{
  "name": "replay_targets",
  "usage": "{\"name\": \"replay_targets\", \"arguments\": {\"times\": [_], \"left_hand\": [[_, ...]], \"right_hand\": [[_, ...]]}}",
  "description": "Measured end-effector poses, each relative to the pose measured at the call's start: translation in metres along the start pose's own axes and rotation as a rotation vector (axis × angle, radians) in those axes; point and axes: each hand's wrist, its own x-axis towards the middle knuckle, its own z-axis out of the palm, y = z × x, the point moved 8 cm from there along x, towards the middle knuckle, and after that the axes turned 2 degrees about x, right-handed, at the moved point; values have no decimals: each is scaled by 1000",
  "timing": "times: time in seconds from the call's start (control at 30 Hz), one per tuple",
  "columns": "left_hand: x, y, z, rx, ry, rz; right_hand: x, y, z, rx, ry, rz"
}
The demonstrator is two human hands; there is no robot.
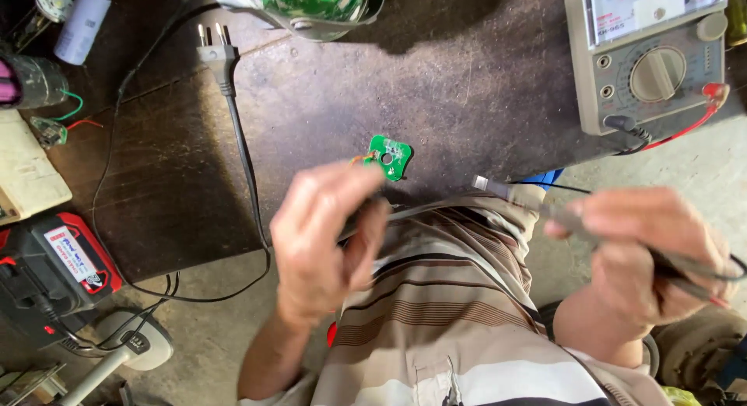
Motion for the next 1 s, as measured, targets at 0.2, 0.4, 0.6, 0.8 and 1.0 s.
{"name": "replay_targets", "arguments": {"times": [0.2, 0.4, 0.6, 0.8, 1.0], "left_hand": [[19, -35, 18, 372, -319, 15], [19, -29, 23, 304, -308, 34], [22, -39, 0, -57, -184, -219], [-3, -63, 18, -685, 72, -522], [-18, -71, 27, -746, 156, -541]], "right_hand": [[63, -21, 57, -604, -162, 53], [71, -8, 91, -589, -540, -99], [94, -14, 69, -428, -433, 129], [106, 10, 58, -777, -297, 97], [98, 44, 103, -664, -566, 154]]}}
